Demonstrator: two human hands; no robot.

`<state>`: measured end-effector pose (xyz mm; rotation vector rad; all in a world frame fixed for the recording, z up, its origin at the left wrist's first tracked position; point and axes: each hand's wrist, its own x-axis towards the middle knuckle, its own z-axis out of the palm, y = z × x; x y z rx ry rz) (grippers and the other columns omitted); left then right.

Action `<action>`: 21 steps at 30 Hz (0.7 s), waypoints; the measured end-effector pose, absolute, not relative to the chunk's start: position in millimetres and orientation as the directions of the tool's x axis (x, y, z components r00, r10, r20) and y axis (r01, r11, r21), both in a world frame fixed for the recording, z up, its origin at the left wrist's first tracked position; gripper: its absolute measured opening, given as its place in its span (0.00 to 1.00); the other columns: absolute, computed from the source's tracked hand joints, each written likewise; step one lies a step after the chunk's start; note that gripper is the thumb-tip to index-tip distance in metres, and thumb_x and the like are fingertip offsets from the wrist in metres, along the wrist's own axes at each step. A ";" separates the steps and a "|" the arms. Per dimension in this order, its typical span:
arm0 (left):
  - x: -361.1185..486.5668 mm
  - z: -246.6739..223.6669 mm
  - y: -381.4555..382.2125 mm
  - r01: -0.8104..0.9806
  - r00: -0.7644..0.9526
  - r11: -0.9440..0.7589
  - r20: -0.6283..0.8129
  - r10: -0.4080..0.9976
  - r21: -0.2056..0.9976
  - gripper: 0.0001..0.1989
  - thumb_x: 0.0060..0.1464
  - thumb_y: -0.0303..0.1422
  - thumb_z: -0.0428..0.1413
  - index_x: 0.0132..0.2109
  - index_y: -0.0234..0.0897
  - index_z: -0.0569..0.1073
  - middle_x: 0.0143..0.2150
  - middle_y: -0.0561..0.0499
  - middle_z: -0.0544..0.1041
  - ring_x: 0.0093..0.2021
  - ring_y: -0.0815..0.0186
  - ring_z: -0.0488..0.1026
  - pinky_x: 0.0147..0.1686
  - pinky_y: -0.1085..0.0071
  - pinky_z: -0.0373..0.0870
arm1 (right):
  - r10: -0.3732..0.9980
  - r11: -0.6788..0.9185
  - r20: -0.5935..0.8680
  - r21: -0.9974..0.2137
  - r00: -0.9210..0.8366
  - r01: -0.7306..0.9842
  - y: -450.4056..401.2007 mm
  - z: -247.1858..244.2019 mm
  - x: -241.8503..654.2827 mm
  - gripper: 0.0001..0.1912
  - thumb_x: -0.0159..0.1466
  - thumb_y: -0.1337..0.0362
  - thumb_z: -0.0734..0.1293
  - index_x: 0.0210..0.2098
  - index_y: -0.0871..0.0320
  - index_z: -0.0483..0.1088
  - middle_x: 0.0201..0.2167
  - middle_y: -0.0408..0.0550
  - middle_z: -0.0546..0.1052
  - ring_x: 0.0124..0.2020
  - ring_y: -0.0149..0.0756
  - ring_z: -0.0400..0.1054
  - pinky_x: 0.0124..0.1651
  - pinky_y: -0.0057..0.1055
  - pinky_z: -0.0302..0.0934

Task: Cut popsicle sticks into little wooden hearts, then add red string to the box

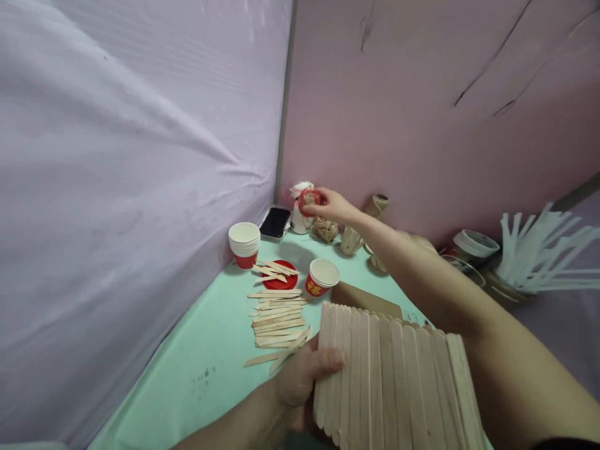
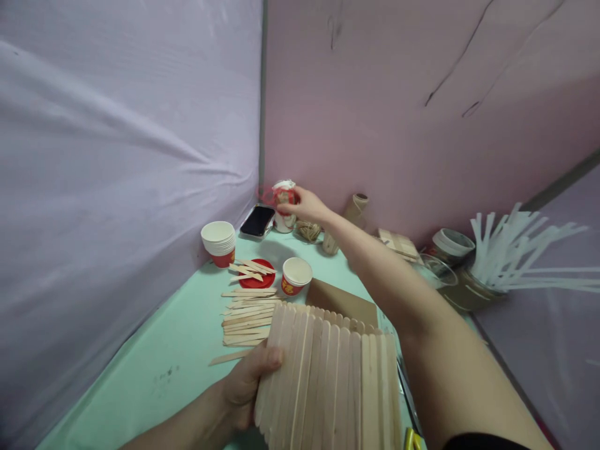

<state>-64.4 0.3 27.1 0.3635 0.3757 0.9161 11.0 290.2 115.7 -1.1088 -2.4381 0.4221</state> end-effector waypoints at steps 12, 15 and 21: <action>-63.5 29.7 -0.1 -0.606 0.528 0.500 -0.157 0.835 0.619 0.39 0.34 0.39 0.69 0.55 0.36 0.67 0.49 0.39 0.77 0.48 0.47 0.74 0.42 0.59 0.70 | 0.915 0.386 0.384 -0.923 -0.123 -0.004 251.7 204.2 66.3 0.10 0.59 0.59 0.68 0.39 0.55 0.68 0.31 0.43 0.74 0.21 0.26 0.64 0.24 0.25 0.61; -63.6 33.0 -0.8 -0.578 0.463 0.388 -0.104 0.881 0.718 0.36 0.40 0.38 0.67 0.56 0.38 0.66 0.53 0.40 0.75 0.52 0.49 0.72 0.44 0.61 0.69 | 0.914 0.395 0.399 -0.917 -0.078 -0.063 216.4 212.4 96.6 0.07 0.61 0.60 0.66 0.37 0.56 0.68 0.30 0.43 0.74 0.21 0.26 0.64 0.24 0.25 0.60; -60.8 42.5 0.0 -0.396 0.282 -0.016 0.138 0.949 0.918 0.43 0.42 0.34 0.67 0.63 0.42 0.57 0.59 0.43 0.69 0.58 0.51 0.66 0.52 0.62 0.66 | 0.909 0.413 0.413 -0.881 0.052 -0.229 94.4 212.7 162.7 0.07 0.62 0.59 0.65 0.37 0.54 0.71 0.37 0.45 0.76 0.27 0.28 0.66 0.22 0.25 0.54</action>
